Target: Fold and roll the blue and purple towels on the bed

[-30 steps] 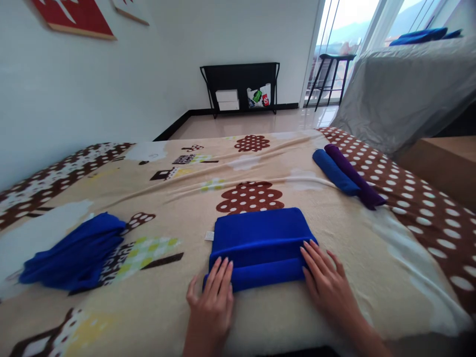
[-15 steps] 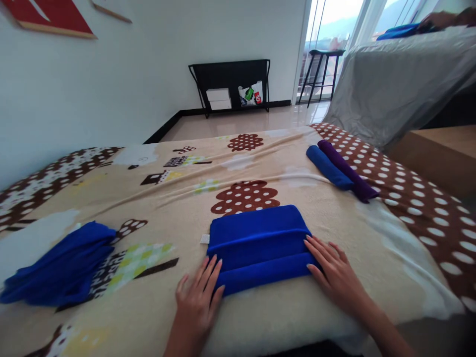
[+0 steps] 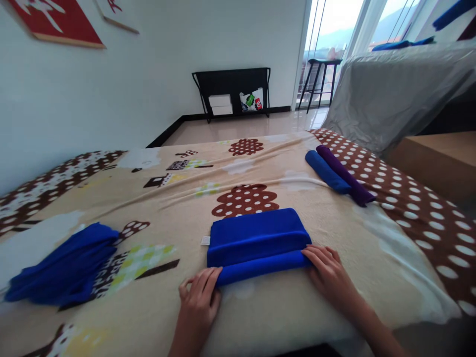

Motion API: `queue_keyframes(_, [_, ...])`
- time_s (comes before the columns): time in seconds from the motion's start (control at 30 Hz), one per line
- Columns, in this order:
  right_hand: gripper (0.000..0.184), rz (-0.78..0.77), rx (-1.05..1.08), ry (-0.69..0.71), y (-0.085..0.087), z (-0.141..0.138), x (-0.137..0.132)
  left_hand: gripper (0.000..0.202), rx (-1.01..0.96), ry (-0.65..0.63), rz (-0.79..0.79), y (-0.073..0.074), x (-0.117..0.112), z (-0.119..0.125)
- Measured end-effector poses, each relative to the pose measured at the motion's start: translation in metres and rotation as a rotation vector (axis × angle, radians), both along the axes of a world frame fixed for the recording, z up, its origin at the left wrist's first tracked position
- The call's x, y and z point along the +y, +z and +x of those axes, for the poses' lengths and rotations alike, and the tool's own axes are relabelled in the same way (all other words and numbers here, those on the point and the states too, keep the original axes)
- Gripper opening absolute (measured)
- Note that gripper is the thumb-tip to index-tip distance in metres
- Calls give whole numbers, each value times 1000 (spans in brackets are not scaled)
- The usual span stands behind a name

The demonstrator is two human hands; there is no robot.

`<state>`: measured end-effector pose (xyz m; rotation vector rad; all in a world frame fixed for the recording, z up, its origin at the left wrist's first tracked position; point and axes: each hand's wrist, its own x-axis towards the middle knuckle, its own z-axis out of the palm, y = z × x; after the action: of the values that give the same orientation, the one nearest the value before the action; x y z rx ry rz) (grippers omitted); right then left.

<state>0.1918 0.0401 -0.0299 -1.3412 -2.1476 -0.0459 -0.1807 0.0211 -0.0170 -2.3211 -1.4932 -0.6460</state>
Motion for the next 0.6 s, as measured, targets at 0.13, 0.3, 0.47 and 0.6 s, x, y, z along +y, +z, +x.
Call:
queue_keyframes(0.13, [33,-65,46,41,10,4,-8,36,-36,-22,-42,13,-8,-4])
queue_keyframes(0.3, [32,-86,26,-74,11,-2,-23,34,2,67,-48,16,-25,2])
queue_keyframes(0.47, [39,88,70,-62,14,-65,-21,43,-97,47,40,12,-20,68])
queue_keyframes(0.6, [33,40,7,67,13,-89,-15,45,-84,-122,20,5,-10,88])
